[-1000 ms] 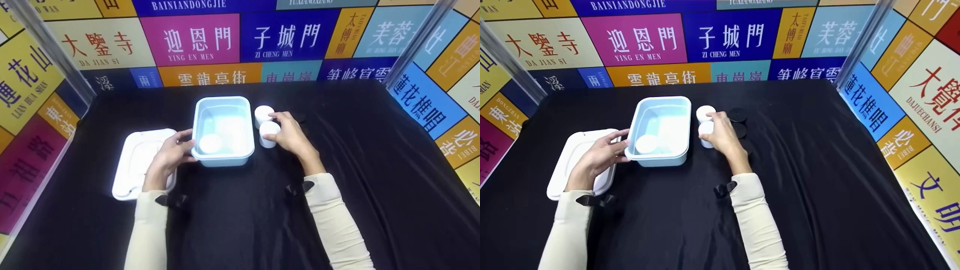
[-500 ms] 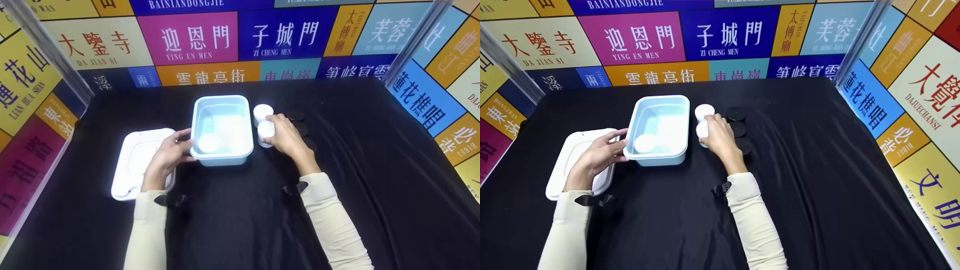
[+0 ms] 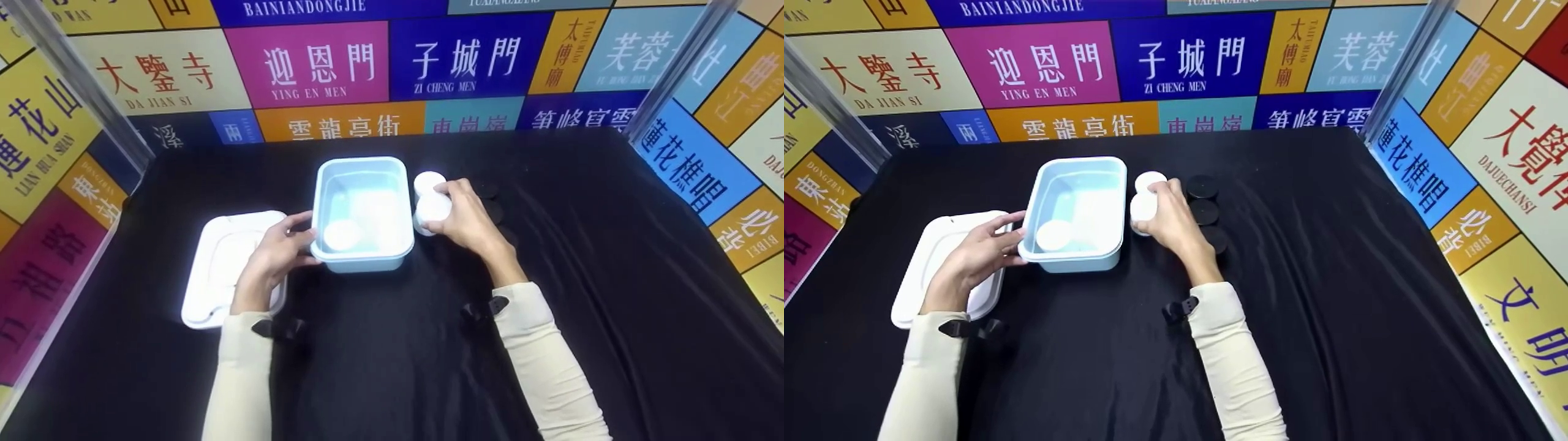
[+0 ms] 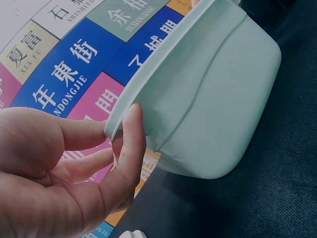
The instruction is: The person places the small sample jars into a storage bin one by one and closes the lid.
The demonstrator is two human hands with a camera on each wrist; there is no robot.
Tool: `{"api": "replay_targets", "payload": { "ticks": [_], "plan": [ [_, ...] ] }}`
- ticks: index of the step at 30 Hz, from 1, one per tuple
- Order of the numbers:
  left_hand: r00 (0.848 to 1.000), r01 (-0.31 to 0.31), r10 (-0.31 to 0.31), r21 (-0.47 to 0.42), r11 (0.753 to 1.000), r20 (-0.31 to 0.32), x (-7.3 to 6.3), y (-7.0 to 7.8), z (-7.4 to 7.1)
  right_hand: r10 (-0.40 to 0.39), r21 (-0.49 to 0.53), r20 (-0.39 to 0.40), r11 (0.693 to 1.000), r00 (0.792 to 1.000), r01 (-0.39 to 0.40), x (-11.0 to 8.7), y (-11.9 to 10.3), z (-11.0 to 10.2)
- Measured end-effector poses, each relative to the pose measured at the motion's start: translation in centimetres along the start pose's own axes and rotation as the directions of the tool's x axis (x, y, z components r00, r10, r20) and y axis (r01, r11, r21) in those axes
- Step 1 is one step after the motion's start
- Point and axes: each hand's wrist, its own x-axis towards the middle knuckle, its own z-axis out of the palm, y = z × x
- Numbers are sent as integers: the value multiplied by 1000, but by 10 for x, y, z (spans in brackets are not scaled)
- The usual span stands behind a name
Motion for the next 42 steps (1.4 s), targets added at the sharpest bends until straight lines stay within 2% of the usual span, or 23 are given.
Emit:
{"api": "replay_targets", "payload": {
  "ticks": [11, 19, 25, 29, 36, 39, 42],
  "plan": [
    [1000, 6, -6, -13, 1000, -1, 0, 1, 0, -31, 8, -48, 999, 998, 32, -5, -12, -9],
    [1000, 13, -13, -12, 1000, -2, 0, -1, 0, -81, 34, -95, 996, 992, 84, -6, -26, -10],
    [1000, 19, -19, -3, 1000, -6, 2, -1, 0, -111, -37, -99, 993, 989, 108, -3, -38, -10],
    [1000, 8, -9, -11, 1000, -3, 1, 0, 0, -138, -100, -71, 986, 988, 131, 2, -50, -13],
    [1000, -2, 2, -6, 1000, -6, 0, 1, 0, -179, -149, 0, 973, 984, 177, 14, -73, -19],
    [1000, 3, -3, -14, 1000, -6, 0, 1, 0, -184, -147, 65, 970, 981, 192, 19, -82, -19],
    [1000, 2, -2, -16, 1000, -4, 0, 1, -1, -196, -132, 151, 967, 969, 216, 26, -89, -18]
  ]
}}
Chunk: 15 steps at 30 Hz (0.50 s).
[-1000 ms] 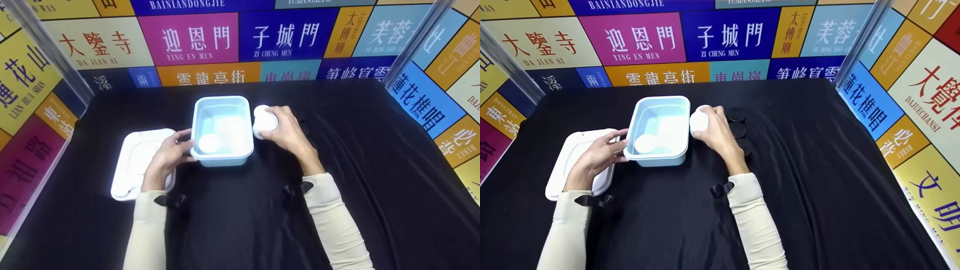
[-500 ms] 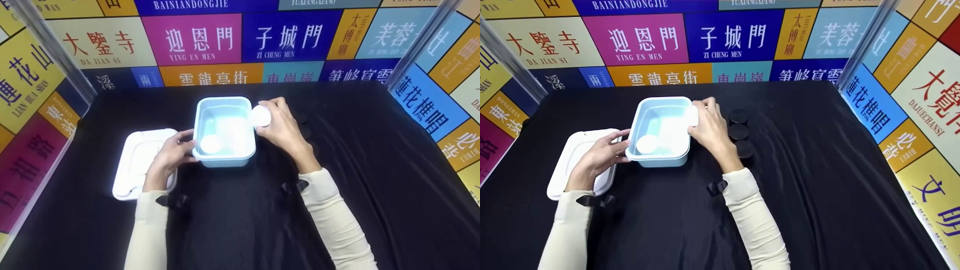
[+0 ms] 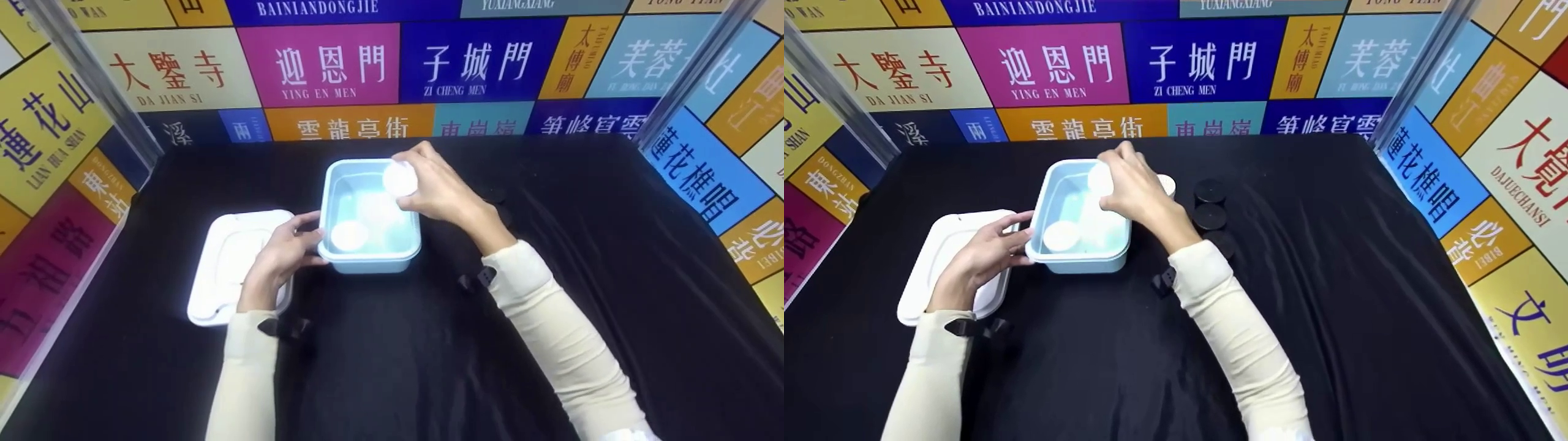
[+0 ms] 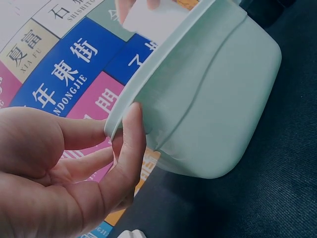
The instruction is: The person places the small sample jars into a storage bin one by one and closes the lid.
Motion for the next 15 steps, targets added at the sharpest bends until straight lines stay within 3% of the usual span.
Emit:
{"api": "replay_targets", "payload": {
  "ticks": [5, 15],
  "plan": [
    [1000, 0, 0, 7, 1000, -6, -1, 1, -1, -24, -13, 116, 1000, 993, 26, 15, -5, 2],
    [1000, 8, -8, -2, 1000, -6, 1, -1, 1, -69, -53, 242, 995, 968, 84, 44, 2, 12]
  ]
}}
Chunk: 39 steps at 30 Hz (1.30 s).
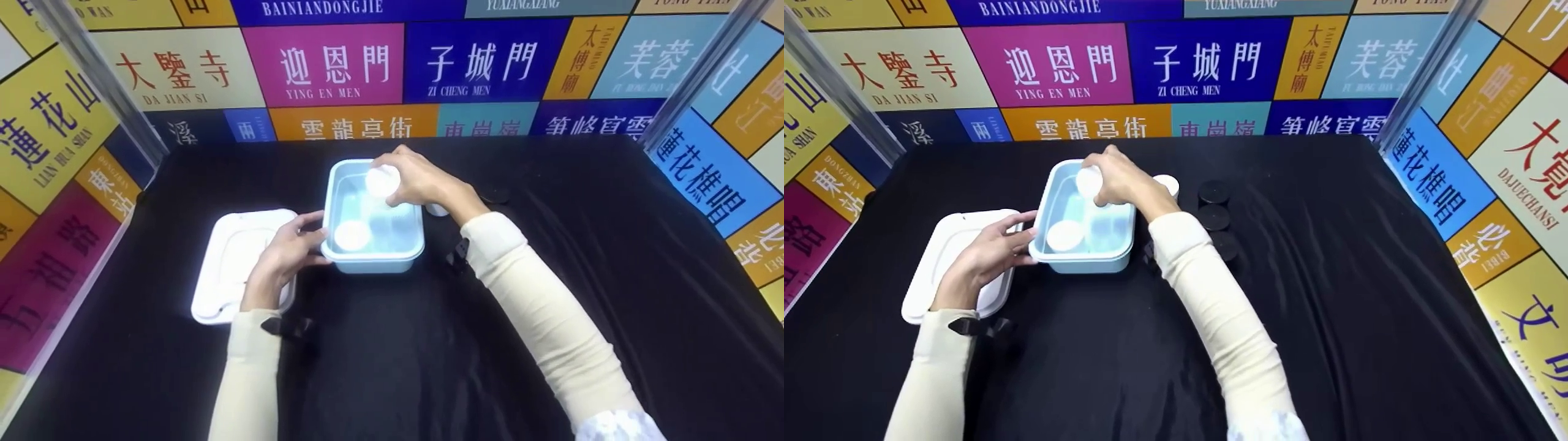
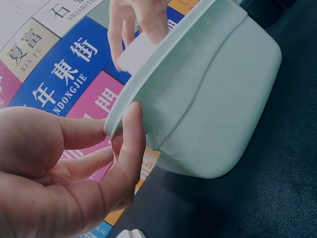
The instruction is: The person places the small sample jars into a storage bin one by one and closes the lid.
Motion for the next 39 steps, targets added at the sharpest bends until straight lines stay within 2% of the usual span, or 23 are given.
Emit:
{"api": "replay_targets", "payload": {
  "ticks": [7, 13, 19, 23, 28, 39],
  "plan": [
    [1000, -11, 11, -5, 1000, -4, 3, 0, 1, 7, -80, 85, 997, 996, 0, 15, -3, 3],
    [1000, -9, 9, -10, 1000, -4, 2, 2, 0, 8, -107, 104, 994, 995, 3, 25, -9, 10],
    [1000, -2, 2, -11, 1000, -4, 3, 2, 0, 17, -103, 139, 995, 990, -3, 30, -15, 20],
    [1000, -4, 4, -8, 1000, -8, 2, 3, 0, -9, -114, 179, 993, 984, 29, 32, -17, 28],
    [1000, 1, -1, -5, 1000, -6, 3, 3, 1, 6, -98, 221, 995, 975, 17, 33, -18, 36],
    [1000, 4, -3, 27, 1000, -9, 1, 1, 0, 14, -145, 241, 989, 970, 22, 39, -22, 49]
  ]
}}
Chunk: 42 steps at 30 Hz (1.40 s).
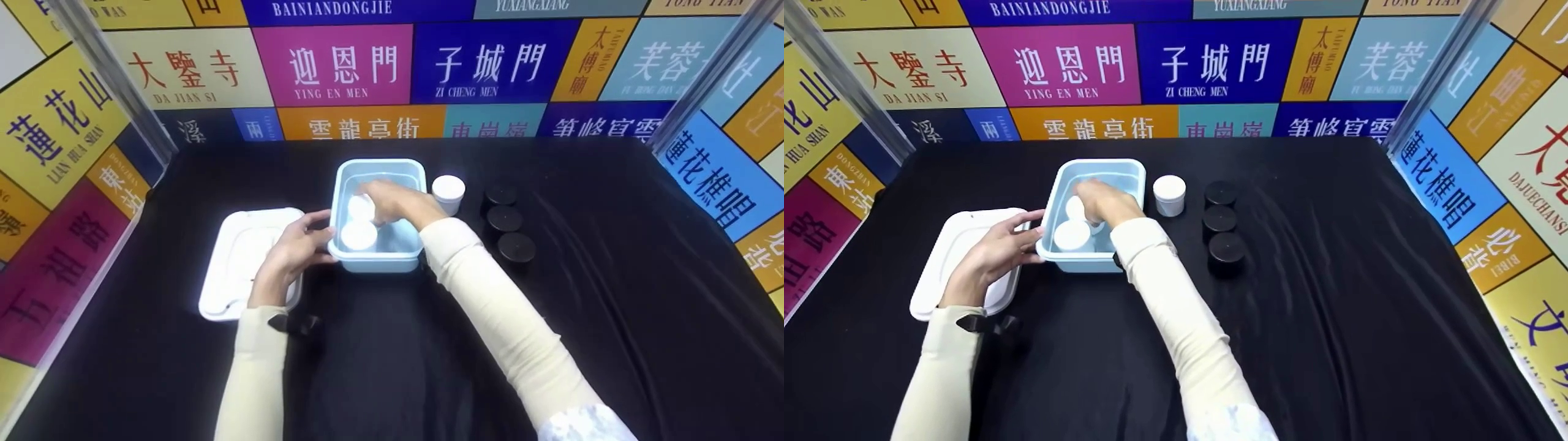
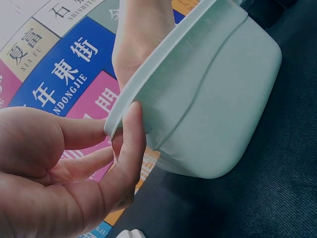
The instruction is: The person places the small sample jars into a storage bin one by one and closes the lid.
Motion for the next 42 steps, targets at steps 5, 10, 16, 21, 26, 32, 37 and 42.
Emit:
{"api": "replay_targets", "payload": {
  "ticks": [5, 10, 16, 21, 26, 32, 37, 42],
  "plan": [
    [1000, 1, -1, -7, 1000, -4, 1, -1, 0, -9, -1, -9, 1000, 1000, 9, 2, -1, 4],
    [1000, 0, 0, -1, 1000, -6, 1, -2, 1, -23, -4, -10, 1000, 1000, 23, 3, 0, 9],
    [1000, 4, -4, 2, 1000, -17, 1, -2, 1, -28, 35, -16, 999, 999, 28, 0, 4, 10],
    [1000, 5, -5, -4, 1000, -14, 1, -2, 1, -52, 91, -50, 994, 997, 56, -7, 8, 5],
    [1000, -5, 5, -17, 1000, -11, 2, -2, 0, -61, 158, -152, 984, 987, 85, -16, 12, -1],
    [1000, -11, 11, -24, 1000, -9, 1, -3, -1, -9, 250, -328, 963, 945, 96, -29, 16, -5],
    [1000, -14, 14, -28, 1000, -8, 0, -3, -1, 73, 341, -452, 935, 889, 96, -42, 22, -4],
    [1000, -13, 13, -32, 999, -6, 0, -2, 0, 129, 396, -508, 913, 852, 98, -56, 32, -6]
  ]
}}
